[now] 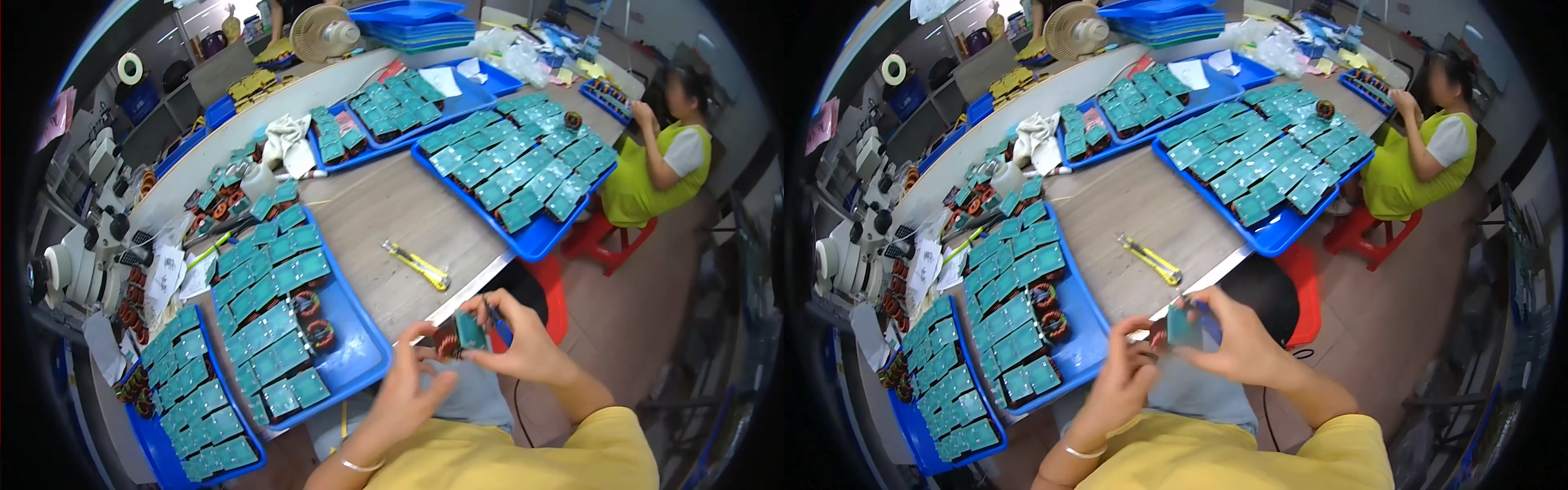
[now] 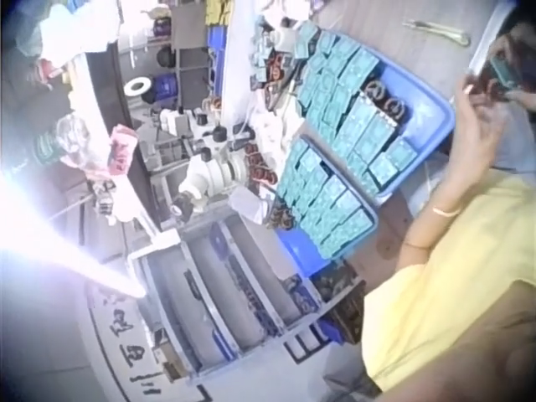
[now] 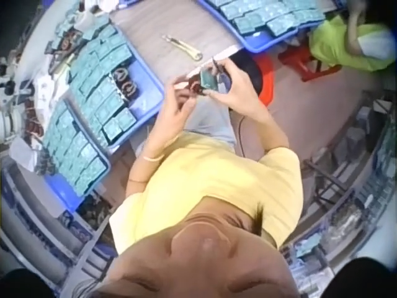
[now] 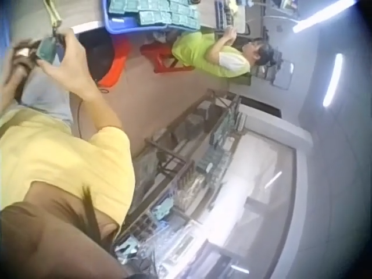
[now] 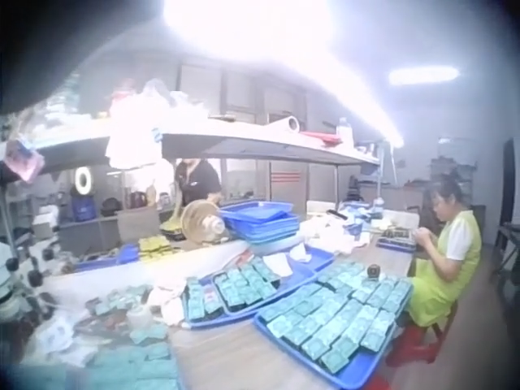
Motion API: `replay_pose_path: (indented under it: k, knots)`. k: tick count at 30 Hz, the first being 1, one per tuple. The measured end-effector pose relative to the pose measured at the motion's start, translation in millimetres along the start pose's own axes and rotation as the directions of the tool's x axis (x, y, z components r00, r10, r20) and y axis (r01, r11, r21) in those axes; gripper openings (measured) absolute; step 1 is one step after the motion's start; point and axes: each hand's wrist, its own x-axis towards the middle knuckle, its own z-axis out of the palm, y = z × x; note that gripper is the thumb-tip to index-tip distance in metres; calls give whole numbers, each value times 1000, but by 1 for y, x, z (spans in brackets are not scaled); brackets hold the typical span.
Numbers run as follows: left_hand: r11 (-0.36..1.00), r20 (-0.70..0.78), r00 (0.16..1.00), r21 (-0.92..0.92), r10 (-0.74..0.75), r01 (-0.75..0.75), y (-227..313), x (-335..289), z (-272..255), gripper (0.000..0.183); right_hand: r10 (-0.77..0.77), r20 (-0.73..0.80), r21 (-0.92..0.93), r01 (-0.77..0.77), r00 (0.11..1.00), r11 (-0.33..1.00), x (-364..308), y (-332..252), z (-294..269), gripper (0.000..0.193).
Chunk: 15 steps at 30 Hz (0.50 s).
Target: Trimming excess wire leads from inductor components using side cutters at a workbench.
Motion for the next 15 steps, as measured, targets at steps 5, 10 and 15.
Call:
replay_pose_path:
  k: [5, 10, 15]
  knots:
    - [627, -293, 882, 779, 370, -4, 23, -27, -70, 46, -200, -501, -458, -62, 842, 887, 27, 31, -49, 41]
    - [237, -282, 878, 951, 388, 201, 27, -39, -117, 52, -316, -534, -716, -220, 784, 662, 45, 77, -107, 48]
    - [98, -288, 887, 958, 361, 271, 17, -29, -124, 57, -243, -502, -771, -302, 830, 561, 66, 108, -113, 48]
